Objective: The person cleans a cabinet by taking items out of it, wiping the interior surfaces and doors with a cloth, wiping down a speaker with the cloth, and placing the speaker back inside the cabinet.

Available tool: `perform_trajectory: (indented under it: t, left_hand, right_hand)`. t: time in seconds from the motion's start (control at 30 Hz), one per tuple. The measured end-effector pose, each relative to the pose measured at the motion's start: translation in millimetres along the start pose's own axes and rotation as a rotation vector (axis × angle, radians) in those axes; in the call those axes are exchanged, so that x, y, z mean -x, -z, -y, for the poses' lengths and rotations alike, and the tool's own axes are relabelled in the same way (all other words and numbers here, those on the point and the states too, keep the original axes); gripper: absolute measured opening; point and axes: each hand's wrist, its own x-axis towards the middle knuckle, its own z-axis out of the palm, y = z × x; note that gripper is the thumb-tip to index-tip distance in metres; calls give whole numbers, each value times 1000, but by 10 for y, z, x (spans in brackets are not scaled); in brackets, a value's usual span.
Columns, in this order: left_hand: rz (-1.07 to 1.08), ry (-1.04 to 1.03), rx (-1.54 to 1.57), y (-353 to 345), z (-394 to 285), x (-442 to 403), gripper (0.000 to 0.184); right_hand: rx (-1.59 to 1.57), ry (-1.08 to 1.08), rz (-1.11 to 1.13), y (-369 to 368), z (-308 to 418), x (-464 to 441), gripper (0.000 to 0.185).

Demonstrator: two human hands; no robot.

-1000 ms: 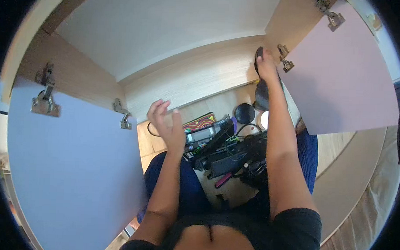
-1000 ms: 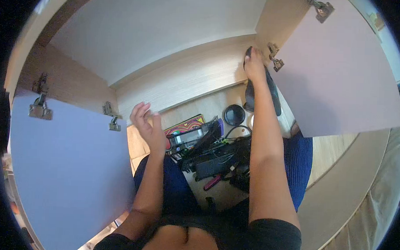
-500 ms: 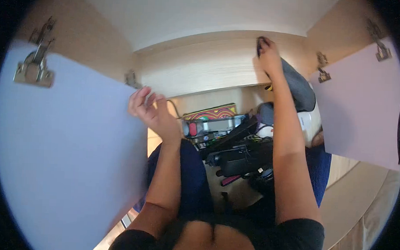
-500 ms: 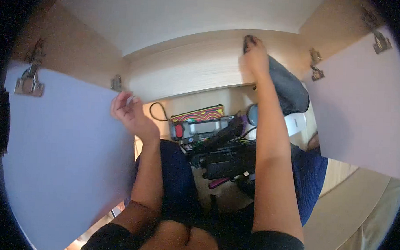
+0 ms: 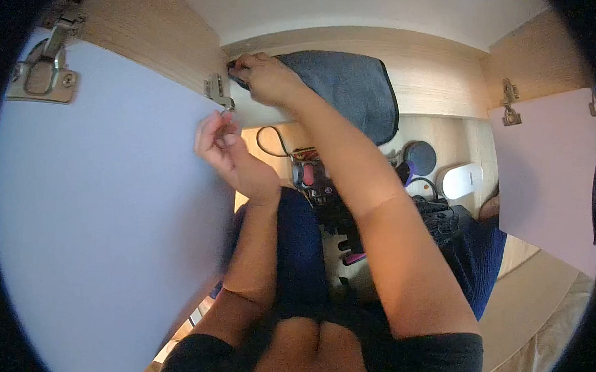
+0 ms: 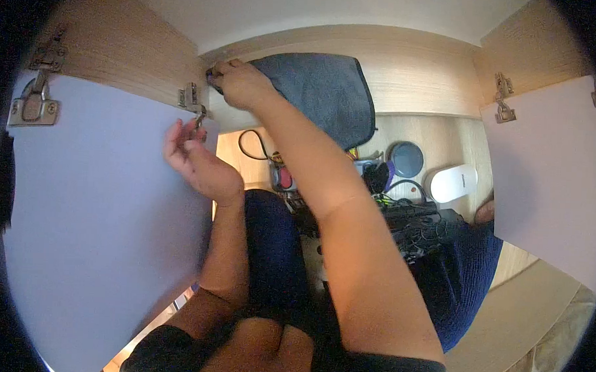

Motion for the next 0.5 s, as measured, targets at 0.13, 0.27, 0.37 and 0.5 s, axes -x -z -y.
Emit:
perform_trajectory:
  t: [0.13,0.27,0.37,0.5]
  left_hand:
    - [-17,-15,150,-7,-17,-51,33]
    - [1,-21,92,-3,-8,-36,33]
    - [33,-89,-99,9,30,-18,32]
    - [-3,47,6,-142,67,147,30]
  right_hand:
    - [-140,166,224,152,168,451,36]
    - [-114,198,36,401,265,900,28]
    - [-284,-20,294,764,161,970,27]
    - [-64,-66,-237,1180,-31,473,25]
